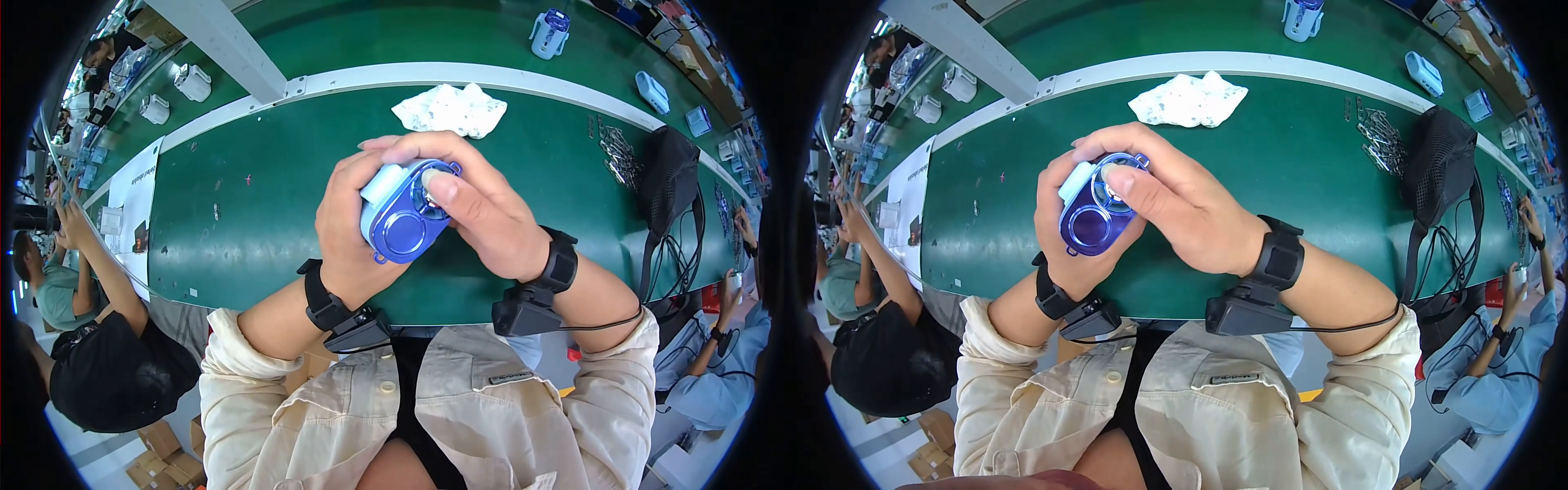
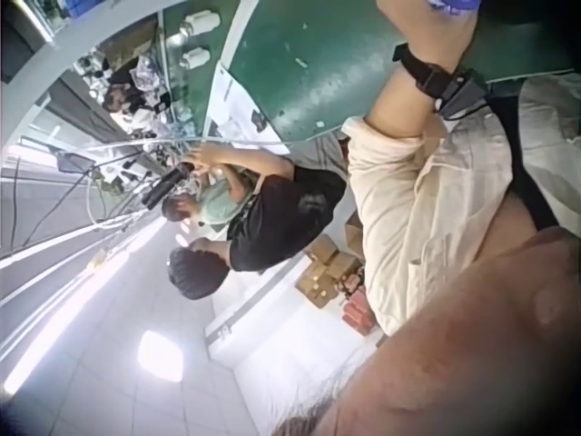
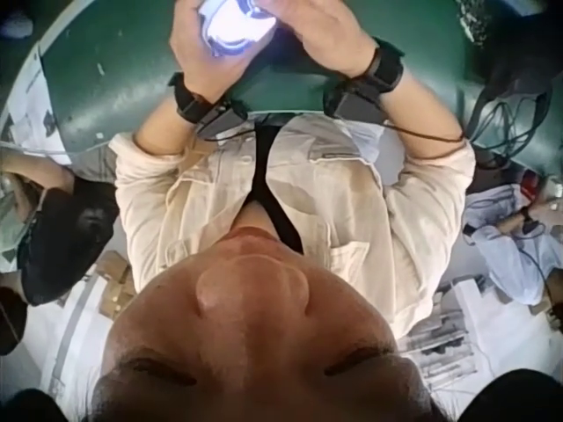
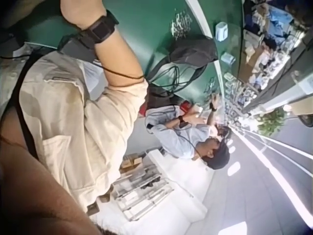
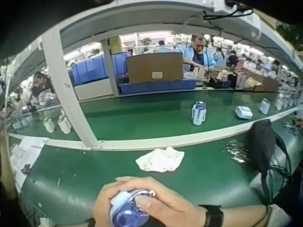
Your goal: The person picks up a blue device, wipes it with a cloth, and inserts a small white component into a slot. They repeat this process with several more blue and silver devices, placing each back on the assembly line.
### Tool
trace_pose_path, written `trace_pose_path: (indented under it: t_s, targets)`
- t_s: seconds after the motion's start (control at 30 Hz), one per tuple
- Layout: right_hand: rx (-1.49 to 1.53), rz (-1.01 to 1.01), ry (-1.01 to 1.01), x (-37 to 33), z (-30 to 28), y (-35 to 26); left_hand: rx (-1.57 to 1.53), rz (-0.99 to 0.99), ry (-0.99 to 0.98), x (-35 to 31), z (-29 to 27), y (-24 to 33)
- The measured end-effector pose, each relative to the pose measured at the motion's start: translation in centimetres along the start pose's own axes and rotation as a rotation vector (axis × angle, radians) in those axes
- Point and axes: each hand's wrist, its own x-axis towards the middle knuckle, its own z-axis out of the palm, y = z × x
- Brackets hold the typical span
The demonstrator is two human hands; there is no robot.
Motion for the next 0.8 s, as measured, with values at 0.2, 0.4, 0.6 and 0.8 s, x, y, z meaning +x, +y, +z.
trace_pose_path:
  t_s: [0.2, 0.4, 0.6, 0.8]
  targets:
    - [-0.149, 0.088, -0.205, 0.7, -2.1, -1.4, -0.074, 0.049, -0.124, 0.6, -0.7, -0.2]
    - [0.013, 0.110, -0.228, 0.3, -0.5, -1.4, -0.273, 0.026, -0.171, 0.4, -0.6, -0.6]
    - [0.082, 0.043, -0.327, 0.4, -1.2, -0.5, -0.304, 0.131, -0.164, 0.8, -0.8, -0.3]
    - [-0.224, -0.137, -0.288, 0.0, -0.7, 0.5, -0.270, 0.118, -0.127, 0.2, -0.3, -0.3]
